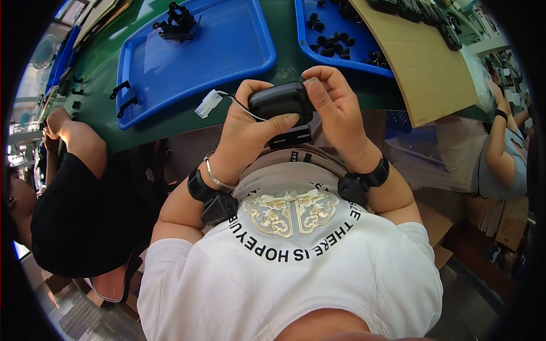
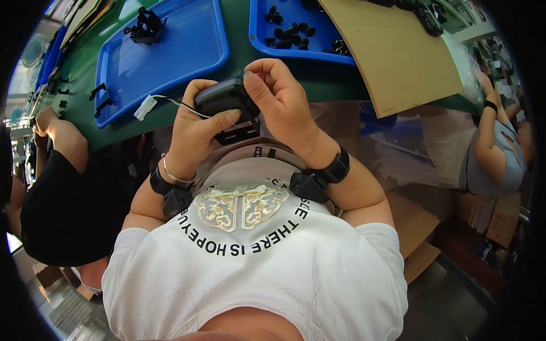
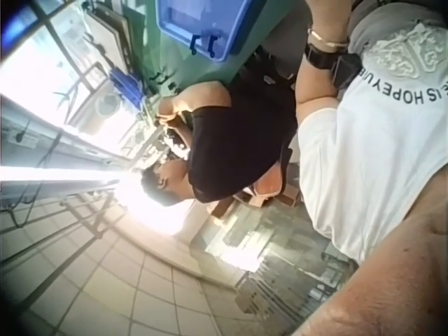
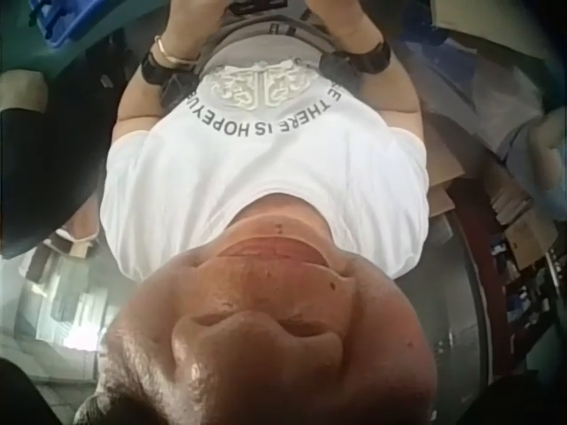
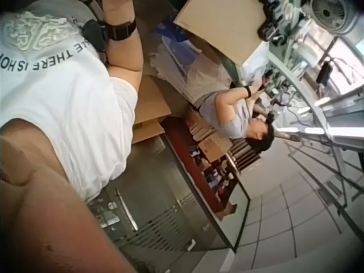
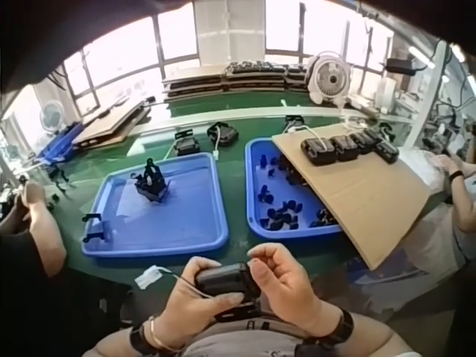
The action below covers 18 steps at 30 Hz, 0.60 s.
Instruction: The person places a black component onto a cardboard sheet, picks up another component, and inserts a small black pin into its side. They then pick up a black bracket from a blue tray, fit it onto the component, and insert another pin into the opposite side.
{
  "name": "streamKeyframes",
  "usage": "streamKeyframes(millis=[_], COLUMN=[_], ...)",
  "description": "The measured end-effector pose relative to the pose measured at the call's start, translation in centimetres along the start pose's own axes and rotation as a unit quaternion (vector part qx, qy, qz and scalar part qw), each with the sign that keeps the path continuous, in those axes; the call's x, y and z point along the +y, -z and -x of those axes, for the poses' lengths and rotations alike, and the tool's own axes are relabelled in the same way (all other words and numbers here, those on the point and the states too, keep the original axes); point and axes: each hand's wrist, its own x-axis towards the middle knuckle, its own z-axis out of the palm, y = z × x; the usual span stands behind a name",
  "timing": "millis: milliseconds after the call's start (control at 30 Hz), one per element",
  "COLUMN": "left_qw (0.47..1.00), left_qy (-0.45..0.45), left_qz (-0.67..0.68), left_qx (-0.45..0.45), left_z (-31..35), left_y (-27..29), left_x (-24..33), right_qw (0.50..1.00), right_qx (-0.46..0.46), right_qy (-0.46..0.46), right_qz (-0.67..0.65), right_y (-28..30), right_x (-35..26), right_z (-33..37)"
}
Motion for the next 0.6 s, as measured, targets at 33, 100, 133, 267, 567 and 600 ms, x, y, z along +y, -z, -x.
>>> streamKeyframes(millis=[33, 100, 133, 267, 567, 600], left_qw=[0.999, 0.996, 0.992, 0.977, 0.990, 0.985], left_qy=[0.006, 0.012, 0.016, 0.020, -0.063, -0.060], left_qz=[0.045, 0.088, 0.127, 0.207, -0.076, -0.110], left_qx=[0.003, 0.007, 0.016, 0.034, -0.104, -0.118], left_z=[0.0, 0.0, -0.1, -0.2, 0.0, 0.0], left_y=[-0.2, -0.5, -0.6, -0.9, -0.4, -0.4], left_x=[0.2, 0.6, 0.9, 0.9, 1.7, 1.9], right_qw=[1.000, 0.995, 0.988, 0.986, 0.995, 0.991], right_qx=[0.001, -0.064, -0.096, -0.071, -0.094, -0.106], right_qy=[0.001, 0.079, 0.117, 0.120, 0.028, 0.013], right_qz=[-0.001, 0.009, 0.014, 0.093, 0.033, 0.080], right_y=[0.3, 1.0, 1.2, 0.1, 1.7, 1.7], right_x=[0.0, 0.0, 0.1, 0.4, -2.8, -3.3], right_z=[0.1, 0.3, 0.4, 1.6, 1.1, 0.7])
